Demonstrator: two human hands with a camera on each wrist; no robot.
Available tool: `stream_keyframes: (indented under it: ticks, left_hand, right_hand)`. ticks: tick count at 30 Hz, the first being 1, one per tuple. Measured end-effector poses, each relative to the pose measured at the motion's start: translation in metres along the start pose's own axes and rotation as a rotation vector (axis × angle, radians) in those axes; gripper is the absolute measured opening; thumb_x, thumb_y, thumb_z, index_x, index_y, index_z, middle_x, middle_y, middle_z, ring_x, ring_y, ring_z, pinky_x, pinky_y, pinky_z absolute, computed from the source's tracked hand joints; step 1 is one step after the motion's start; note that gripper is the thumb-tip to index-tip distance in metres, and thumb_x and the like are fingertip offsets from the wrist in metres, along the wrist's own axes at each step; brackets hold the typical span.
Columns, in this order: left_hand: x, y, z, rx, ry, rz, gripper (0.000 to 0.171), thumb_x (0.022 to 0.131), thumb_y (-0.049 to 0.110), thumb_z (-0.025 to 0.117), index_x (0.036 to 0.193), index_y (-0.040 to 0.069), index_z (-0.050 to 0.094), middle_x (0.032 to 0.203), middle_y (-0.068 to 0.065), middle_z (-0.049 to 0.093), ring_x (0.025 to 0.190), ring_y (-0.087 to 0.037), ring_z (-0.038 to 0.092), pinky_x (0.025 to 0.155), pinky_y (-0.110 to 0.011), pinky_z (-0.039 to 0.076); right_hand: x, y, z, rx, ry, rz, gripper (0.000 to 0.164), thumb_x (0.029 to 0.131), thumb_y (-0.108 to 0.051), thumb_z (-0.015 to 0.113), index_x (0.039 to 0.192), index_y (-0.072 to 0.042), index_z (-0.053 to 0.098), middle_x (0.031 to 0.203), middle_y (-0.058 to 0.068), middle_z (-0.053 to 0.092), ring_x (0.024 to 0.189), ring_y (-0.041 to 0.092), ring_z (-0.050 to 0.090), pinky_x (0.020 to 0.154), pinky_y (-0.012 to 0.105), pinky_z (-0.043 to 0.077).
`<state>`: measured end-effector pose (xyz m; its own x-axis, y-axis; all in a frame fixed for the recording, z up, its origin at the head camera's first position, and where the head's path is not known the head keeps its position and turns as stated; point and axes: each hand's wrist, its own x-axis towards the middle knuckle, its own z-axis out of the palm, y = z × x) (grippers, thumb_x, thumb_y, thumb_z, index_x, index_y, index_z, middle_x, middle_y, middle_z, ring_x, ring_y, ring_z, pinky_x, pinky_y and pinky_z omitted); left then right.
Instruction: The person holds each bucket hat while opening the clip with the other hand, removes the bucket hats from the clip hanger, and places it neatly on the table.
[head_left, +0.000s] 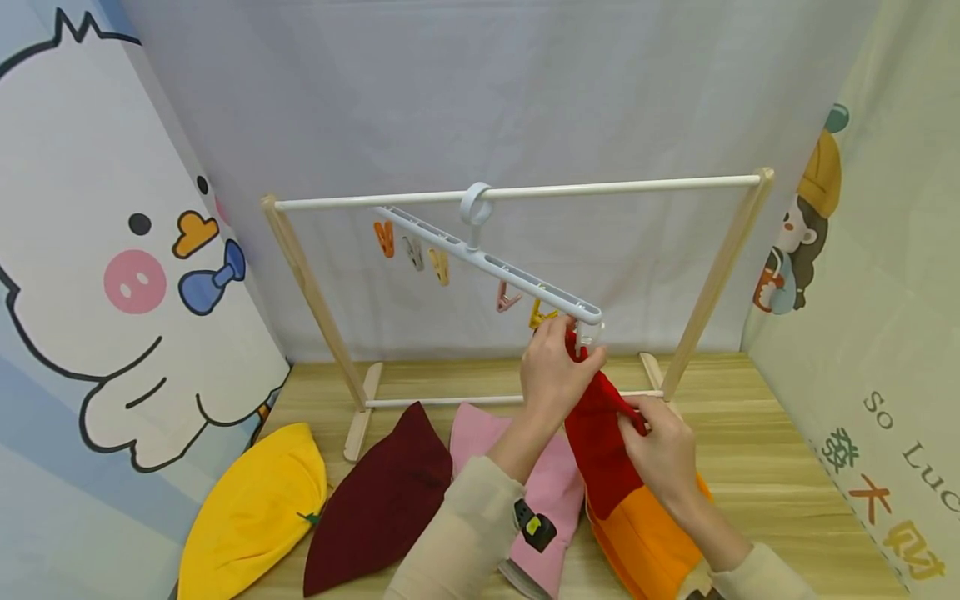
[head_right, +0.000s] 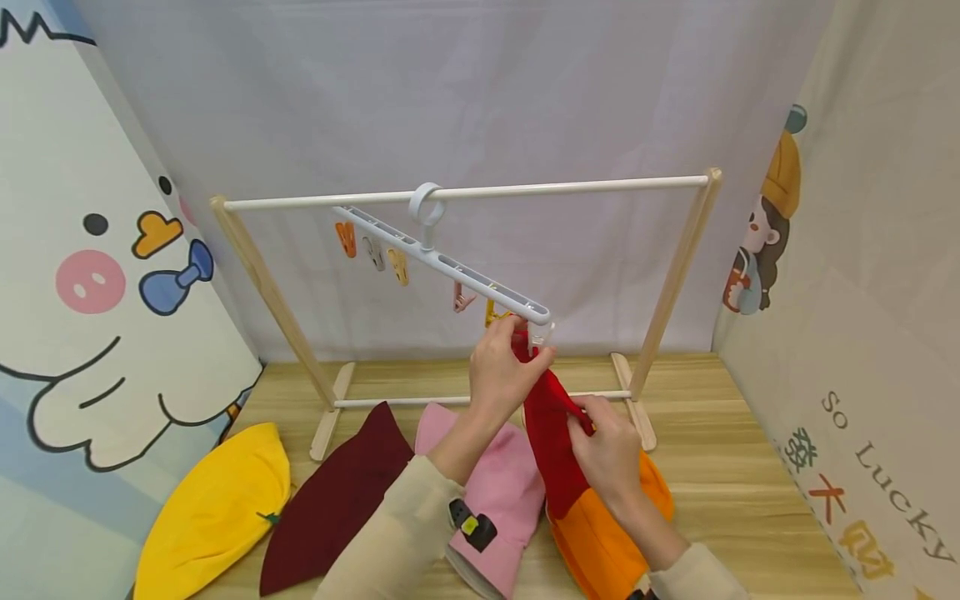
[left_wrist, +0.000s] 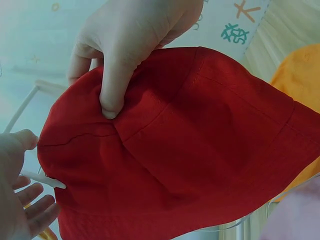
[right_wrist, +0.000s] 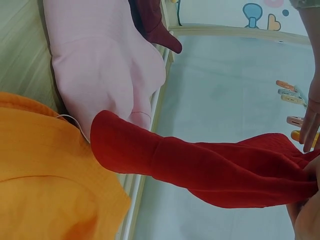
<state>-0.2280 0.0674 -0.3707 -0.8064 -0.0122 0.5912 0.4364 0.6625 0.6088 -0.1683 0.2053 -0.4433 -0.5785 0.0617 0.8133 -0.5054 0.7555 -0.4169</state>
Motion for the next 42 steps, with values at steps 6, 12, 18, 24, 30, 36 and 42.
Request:
stream_keyframes:
  ticks: [6, 12, 18, 24, 30, 36, 42]
  left_hand:
    - [0.0, 0.0, 0.003, 0.006, 0.073, 0.023, 0.03, 0.073, 0.028, 0.072, 0.095, 0.01, 0.062, 0.079, -0.001, 0.057, 0.066, -0.013, 0.054, 0.059, -0.024, 0.045]
    - [0.0, 0.002, 0.004, 0.018, 0.123, 0.021, 0.03, 0.071, 0.027, 0.075, 0.093, 0.011, 0.062, 0.079, 0.0, 0.058, 0.066, -0.015, 0.057, 0.057, -0.027, 0.046]
    - [-0.001, 0.003, 0.005, 0.04, 0.131, -0.006, 0.029, 0.072, 0.032, 0.074, 0.089, 0.012, 0.062, 0.077, 0.003, 0.057, 0.064, -0.012, 0.057, 0.055, -0.026, 0.045]
    - [-0.001, 0.003, 0.007, 0.028, 0.141, -0.014, 0.027, 0.073, 0.032, 0.074, 0.086, 0.012, 0.061, 0.074, 0.003, 0.056, 0.062, -0.011, 0.055, 0.052, -0.024, 0.043]
    - [-0.001, 0.002, 0.007, 0.025, 0.138, -0.015, 0.029, 0.073, 0.035, 0.074, 0.084, 0.013, 0.058, 0.071, 0.004, 0.052, 0.058, -0.009, 0.049, 0.049, -0.019, 0.036]
    - [-0.001, 0.001, 0.008, 0.013, 0.137, 0.003, 0.034, 0.072, 0.036, 0.076, 0.083, 0.012, 0.056, 0.07, 0.004, 0.048, 0.056, -0.007, 0.043, 0.048, -0.017, 0.031]
    - [-0.002, 0.002, 0.009, 0.021, 0.158, -0.001, 0.031, 0.072, 0.034, 0.075, 0.081, 0.013, 0.054, 0.068, 0.004, 0.048, 0.055, -0.007, 0.043, 0.047, -0.017, 0.031]
  right_hand:
    - [0.0, -0.003, 0.0, 0.01, -0.009, -0.028, 0.017, 0.069, 0.004, 0.064, 0.082, -0.006, 0.067, 0.073, 0.002, 0.064, 0.062, 0.011, 0.049, 0.057, 0.02, 0.039]
    - [-0.001, -0.006, -0.001, 0.012, -0.043, -0.061, 0.016, 0.071, 0.002, 0.065, 0.083, -0.008, 0.067, 0.079, 0.002, 0.065, 0.066, 0.012, 0.053, 0.06, 0.021, 0.044]
    - [-0.002, -0.008, 0.001, 0.032, -0.043, -0.13, 0.016, 0.068, 0.005, 0.066, 0.081, -0.005, 0.067, 0.077, 0.004, 0.066, 0.066, 0.016, 0.059, 0.058, 0.025, 0.049]
    - [-0.005, -0.01, 0.001, 0.036, -0.088, -0.101, 0.015, 0.07, 0.004, 0.068, 0.081, -0.005, 0.068, 0.077, 0.004, 0.066, 0.067, 0.018, 0.061, 0.061, 0.026, 0.05]
    - [-0.005, -0.011, 0.001, 0.03, -0.078, -0.133, 0.014, 0.069, 0.004, 0.067, 0.08, -0.005, 0.067, 0.076, 0.004, 0.066, 0.065, 0.017, 0.062, 0.059, 0.027, 0.051]
    - [-0.005, -0.011, 0.001, 0.036, -0.073, -0.142, 0.013, 0.069, 0.003, 0.067, 0.079, -0.005, 0.067, 0.075, 0.004, 0.066, 0.065, 0.017, 0.062, 0.059, 0.027, 0.051]
    - [-0.006, -0.011, 0.001, 0.041, -0.062, -0.161, 0.014, 0.068, 0.004, 0.066, 0.079, -0.005, 0.067, 0.074, 0.003, 0.065, 0.065, 0.015, 0.061, 0.058, 0.028, 0.051]
